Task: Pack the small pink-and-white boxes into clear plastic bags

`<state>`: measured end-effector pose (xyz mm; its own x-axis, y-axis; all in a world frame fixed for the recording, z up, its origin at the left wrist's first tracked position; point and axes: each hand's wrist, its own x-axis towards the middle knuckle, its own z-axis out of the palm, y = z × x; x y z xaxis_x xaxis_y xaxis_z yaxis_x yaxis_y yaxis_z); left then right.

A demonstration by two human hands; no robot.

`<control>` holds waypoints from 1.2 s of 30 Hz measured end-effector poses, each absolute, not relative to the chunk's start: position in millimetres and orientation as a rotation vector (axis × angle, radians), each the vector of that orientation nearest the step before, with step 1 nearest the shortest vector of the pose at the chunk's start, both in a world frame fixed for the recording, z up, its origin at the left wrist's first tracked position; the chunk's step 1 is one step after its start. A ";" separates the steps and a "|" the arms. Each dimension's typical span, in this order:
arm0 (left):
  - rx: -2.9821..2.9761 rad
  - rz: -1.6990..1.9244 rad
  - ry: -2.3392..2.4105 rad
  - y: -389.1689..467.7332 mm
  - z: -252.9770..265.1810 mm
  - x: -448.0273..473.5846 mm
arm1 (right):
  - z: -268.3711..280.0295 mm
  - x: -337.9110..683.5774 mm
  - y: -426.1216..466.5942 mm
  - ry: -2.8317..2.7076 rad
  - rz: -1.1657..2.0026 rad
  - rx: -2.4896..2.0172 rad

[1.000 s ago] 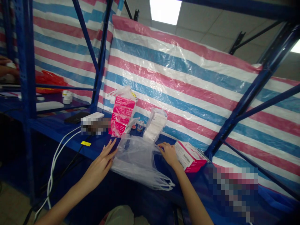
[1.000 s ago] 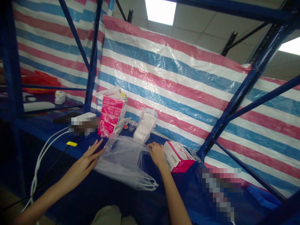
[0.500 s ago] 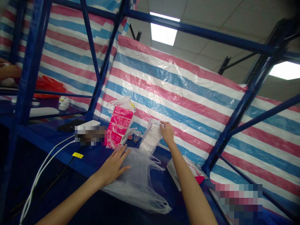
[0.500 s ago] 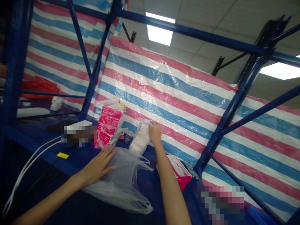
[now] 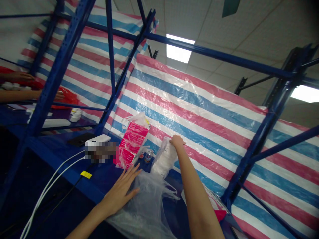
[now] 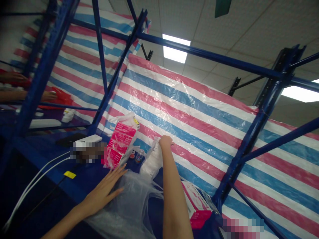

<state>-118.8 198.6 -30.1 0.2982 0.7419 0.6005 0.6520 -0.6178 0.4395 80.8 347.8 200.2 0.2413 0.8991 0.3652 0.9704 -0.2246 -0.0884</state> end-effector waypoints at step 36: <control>2.923 0.714 0.973 136.0 -20.4 -89.9 | 137.3 108.6 254.3 -1.756 0.505 -1.186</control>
<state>-89.9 136.0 -20.4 0.7089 0.5639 0.4237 0.5733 -0.8106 0.1197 108.6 254.3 137.3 -0.1047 0.8797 0.4638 0.4993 0.4498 -0.7405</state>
